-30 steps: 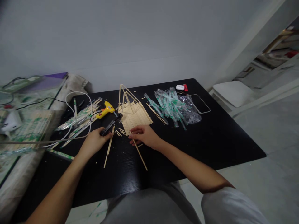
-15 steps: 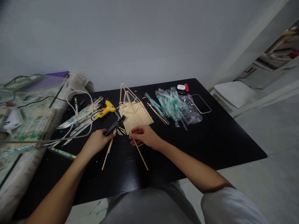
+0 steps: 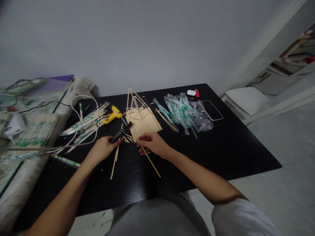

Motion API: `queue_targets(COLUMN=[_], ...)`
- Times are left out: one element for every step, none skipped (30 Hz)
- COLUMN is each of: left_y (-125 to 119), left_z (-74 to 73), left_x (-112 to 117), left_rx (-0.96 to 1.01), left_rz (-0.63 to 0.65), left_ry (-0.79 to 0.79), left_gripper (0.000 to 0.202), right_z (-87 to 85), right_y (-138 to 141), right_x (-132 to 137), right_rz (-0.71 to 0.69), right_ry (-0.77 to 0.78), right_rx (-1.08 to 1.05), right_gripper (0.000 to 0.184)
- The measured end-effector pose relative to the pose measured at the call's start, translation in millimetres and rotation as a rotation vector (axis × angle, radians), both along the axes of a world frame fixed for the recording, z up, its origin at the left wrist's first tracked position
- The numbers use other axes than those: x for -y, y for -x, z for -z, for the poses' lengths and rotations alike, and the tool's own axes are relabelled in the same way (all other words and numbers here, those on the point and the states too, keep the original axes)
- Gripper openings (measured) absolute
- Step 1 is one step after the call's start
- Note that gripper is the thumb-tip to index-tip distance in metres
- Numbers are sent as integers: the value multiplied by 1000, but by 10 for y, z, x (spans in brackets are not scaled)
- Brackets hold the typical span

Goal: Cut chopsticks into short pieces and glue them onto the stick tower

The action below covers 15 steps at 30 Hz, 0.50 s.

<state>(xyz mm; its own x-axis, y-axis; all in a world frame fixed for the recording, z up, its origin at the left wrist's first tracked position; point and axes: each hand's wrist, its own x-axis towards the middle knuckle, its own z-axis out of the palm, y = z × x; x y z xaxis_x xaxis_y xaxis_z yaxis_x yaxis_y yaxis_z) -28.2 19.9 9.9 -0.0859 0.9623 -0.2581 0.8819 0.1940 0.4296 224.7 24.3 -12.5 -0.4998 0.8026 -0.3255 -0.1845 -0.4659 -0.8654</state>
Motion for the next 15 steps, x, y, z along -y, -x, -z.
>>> queue_targets(left_y=[20,38,53,61,61,50,29,-1,-39,-82,-126,-171,-214,-255,-294], left_z=[5,8,9,7,2,-6,-17,-30,-43,-56,-67,-76,-80,-81,-77], left_x=[-3,-5,-5,-4,0,7,17,29,42,57,72,88,103,118,135], left_rx=[26,67,124,198,286,383,486,587,685,774,850,907,954,988,1015], left_rz=[-8,-19,-34,-55,-85,-124,-169,-220,-267,-309,-334,-345,-339,-336,-329], left_ry=[-13,-27,-37,-46,-48,-42,-30,-12,11,25,49,70,92,111,136], left_gripper=[30,31,32,32,33,34,34,35,35,36,36,37,36,36,36], right_z=[-5,-13,-25,-42,-63,-87,-113,-140,-165,-188,-209,-227,-244,-259,-274], right_y=[0,1,1,0,0,-1,-1,0,2,5,10,16,24,32,42], right_x=[-1,-2,-1,2,7,16,30,49,73,103,138,175,214,253,290], right_rz=[-3,-3,-1,4,5,2,-9,-27,-52,-79,-106,-126,-142,-154,-164], right_ry=[-9,-24,-43,-66,-93,-126,-165,-211,-263,-320,-378,-437,-499,-570,-651], right_rx=[11,24,39,55,73,94,115,131,144,154,161,170,184,205,231], right_gripper=[40,39,38,37,35,34,33,31,30,29,28,30,33,38,42])
